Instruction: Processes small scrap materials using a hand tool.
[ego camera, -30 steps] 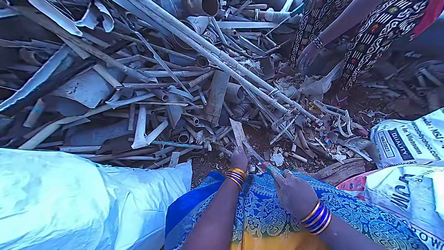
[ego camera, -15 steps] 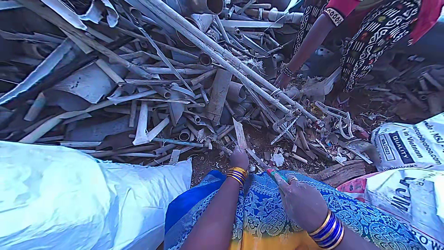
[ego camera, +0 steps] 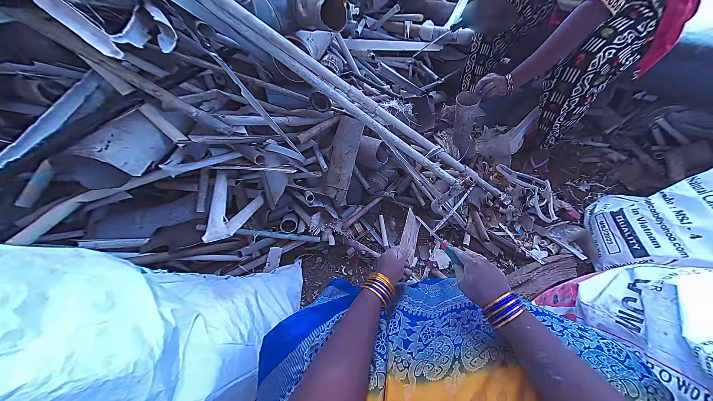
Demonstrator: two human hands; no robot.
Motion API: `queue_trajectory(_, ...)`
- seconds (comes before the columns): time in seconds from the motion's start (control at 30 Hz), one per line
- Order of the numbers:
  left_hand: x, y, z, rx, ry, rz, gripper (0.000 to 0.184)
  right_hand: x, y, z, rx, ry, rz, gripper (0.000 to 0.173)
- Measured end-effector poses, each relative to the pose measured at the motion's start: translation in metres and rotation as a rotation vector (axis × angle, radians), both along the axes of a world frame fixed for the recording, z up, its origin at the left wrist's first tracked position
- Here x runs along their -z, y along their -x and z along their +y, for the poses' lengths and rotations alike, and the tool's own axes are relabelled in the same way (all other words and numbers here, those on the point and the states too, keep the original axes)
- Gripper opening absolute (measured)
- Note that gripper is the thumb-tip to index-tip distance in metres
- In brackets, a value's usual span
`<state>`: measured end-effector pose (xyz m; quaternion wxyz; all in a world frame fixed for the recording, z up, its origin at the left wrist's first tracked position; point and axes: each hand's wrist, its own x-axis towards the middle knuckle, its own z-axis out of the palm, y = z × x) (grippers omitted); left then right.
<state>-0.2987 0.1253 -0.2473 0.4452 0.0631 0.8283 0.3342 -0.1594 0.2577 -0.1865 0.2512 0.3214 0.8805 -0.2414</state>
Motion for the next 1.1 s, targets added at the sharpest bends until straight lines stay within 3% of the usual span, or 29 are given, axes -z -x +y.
queue_trajectory(0.13,0.013,0.013,-0.002,0.374,0.331,0.241,0.050,0.009,-0.001,0.013,0.198,0.017,0.164,0.051)
queue_trajectory(0.27,0.018,0.007,-0.001,0.400,0.441,0.403,0.054,0.034,-0.007,-0.006,0.317,0.053,0.677,0.051)
queue_trajectory(0.43,0.018,-0.010,-0.001,0.443,0.465,0.472,0.050,0.063,-0.008,-0.009,0.191,0.299,0.210,0.048)
queue_trajectory(0.6,0.032,-0.024,-0.009,0.524,0.466,0.493,0.051,0.050,-0.029,-0.026,0.194,0.247,0.285,0.049)
queue_trajectory(0.73,0.020,-0.041,-0.017,0.481,0.452,0.519,0.052,0.067,-0.056,-0.032,0.247,0.273,0.303,0.047)
queue_trajectory(0.83,-0.014,-0.047,-0.038,0.372,0.385,0.505,0.053,0.065,-0.068,-0.031,0.415,0.197,0.464,0.046)
queue_trajectory(0.93,-0.076,-0.043,-0.074,0.175,0.219,0.631,0.058,0.070,-0.082,-0.025,0.500,0.139,0.555,0.044)
queue_trajectory(1.0,-0.119,-0.035,-0.110,-0.020,0.096,0.847,0.056,0.077,-0.089,-0.023,0.552,0.118,0.560,0.042)
queue_trajectory(1.1,-0.172,-0.018,-0.179,-0.398,-0.083,1.367,0.046,0.084,-0.092,-0.021,0.633,0.110,0.557,0.042)
